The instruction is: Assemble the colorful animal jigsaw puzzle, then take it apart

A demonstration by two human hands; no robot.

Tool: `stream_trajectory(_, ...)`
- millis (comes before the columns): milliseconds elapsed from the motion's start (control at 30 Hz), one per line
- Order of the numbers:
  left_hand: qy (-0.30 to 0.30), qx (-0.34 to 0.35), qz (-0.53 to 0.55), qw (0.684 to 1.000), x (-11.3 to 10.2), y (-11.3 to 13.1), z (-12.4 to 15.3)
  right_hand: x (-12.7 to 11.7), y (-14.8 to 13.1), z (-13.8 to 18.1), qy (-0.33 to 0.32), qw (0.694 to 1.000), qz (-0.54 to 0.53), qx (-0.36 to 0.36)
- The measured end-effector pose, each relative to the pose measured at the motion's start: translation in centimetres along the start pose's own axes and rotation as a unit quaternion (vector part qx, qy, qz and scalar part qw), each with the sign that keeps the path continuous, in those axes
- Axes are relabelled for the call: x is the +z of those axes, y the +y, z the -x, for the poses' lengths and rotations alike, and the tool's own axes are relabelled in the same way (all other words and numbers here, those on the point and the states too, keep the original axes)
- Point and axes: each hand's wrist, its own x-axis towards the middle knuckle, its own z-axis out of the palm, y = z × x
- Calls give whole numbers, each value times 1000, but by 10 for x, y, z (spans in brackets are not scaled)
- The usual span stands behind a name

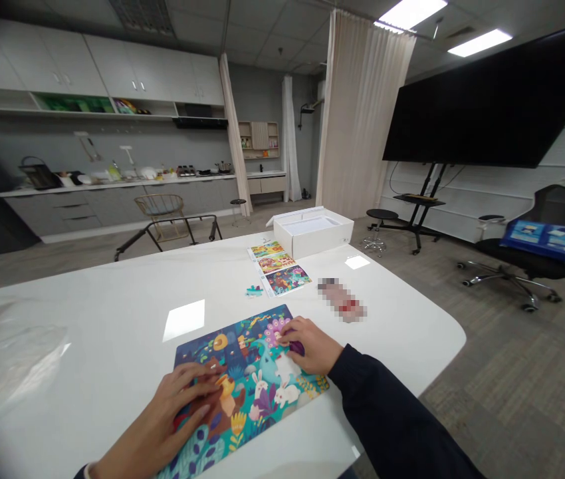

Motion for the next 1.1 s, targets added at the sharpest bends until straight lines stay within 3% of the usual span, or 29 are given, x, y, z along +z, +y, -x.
stream_trajectory(600,-5,-11,16,1000,-7,8,-5,1,-4,0,0,1000,4,1)
stream_trajectory(733,-6,-14,21,1000,-7,10,-5,-3,0,-6,26,999,-22,18)
stream_trajectory(900,-4,-10,33,999,-8,9,-6,-2,26,-68,-11,999,35,30)
stream_trajectory(1100,8,-18,48,999,-9,10,-4,26,62,-165,-41,987,122,93)
